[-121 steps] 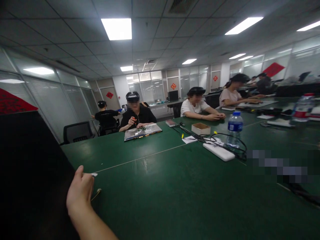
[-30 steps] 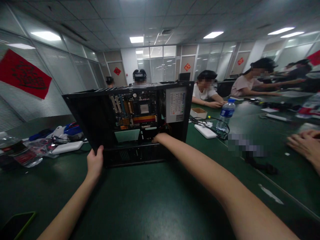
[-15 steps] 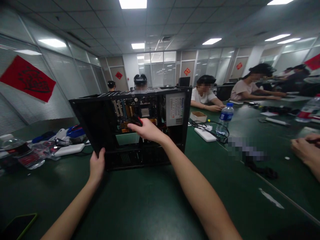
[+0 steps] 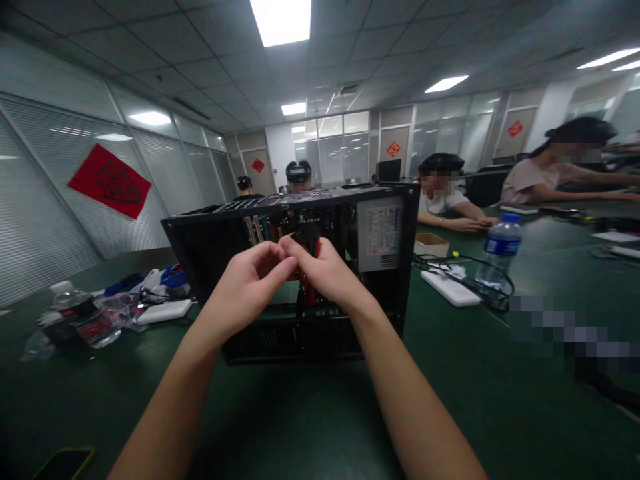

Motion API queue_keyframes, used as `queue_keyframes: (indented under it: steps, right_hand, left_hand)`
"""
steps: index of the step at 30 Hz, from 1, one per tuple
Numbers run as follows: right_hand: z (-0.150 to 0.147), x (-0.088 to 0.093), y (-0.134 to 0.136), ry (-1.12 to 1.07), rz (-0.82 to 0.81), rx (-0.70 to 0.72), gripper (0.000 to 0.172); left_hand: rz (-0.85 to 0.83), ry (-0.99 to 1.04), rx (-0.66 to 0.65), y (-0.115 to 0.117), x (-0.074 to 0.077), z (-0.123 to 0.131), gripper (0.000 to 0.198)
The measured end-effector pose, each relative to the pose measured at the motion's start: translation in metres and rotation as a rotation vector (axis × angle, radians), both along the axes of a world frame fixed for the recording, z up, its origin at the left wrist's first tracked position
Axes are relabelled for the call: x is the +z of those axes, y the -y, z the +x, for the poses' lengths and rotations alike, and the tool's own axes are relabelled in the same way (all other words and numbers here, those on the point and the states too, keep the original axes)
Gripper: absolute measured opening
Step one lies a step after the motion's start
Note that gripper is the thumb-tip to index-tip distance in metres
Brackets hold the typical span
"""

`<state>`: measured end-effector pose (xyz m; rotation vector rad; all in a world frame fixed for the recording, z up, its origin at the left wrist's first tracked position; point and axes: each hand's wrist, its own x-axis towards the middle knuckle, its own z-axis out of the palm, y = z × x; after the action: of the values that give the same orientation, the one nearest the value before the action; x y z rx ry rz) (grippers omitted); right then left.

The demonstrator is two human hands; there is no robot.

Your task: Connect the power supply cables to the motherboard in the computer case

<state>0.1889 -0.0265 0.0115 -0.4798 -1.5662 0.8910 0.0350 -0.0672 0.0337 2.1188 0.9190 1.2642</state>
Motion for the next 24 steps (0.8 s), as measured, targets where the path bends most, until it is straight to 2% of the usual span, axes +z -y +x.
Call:
queue_keyframes:
  steps: [2,5,9,12,17,24]
  right_hand:
    - [0.001,-0.001,0.0,-0.058,-0.002,-0.007,0.048]
    - [0.003,0.001,0.002,-0.041,0.01,0.018,0.059]
    - [-0.006,0.001,-0.001,-0.06,-0.032,0.068,0.078]
    - [-0.018,-0.002,-0.006,-0.09,-0.065,0.077,0.086]
    - [-0.032,-0.007,-0.006,-0.092,-0.077,0.097,0.09]
    - [-0.039,-0.013,-0.012,-0.01,-0.06,-0.001,0.099]
  left_hand:
    - [-0.05,0.103,-0.064,-0.01,0.005,0.004,0.021]
    - [-0.104,0.27,-0.124,-0.021,-0.001,0.002,0.028]
    - [-0.109,0.397,-0.145,-0.024,-0.008,-0.003,0.031]
    - [-0.069,0.443,-0.098,-0.021,-0.007,-0.007,0.035]
    - [-0.044,0.453,-0.043,-0.02,-0.005,-0.014,0.042]
    - [-0.038,0.496,-0.049,-0.022,-0.005,-0.016,0.037]
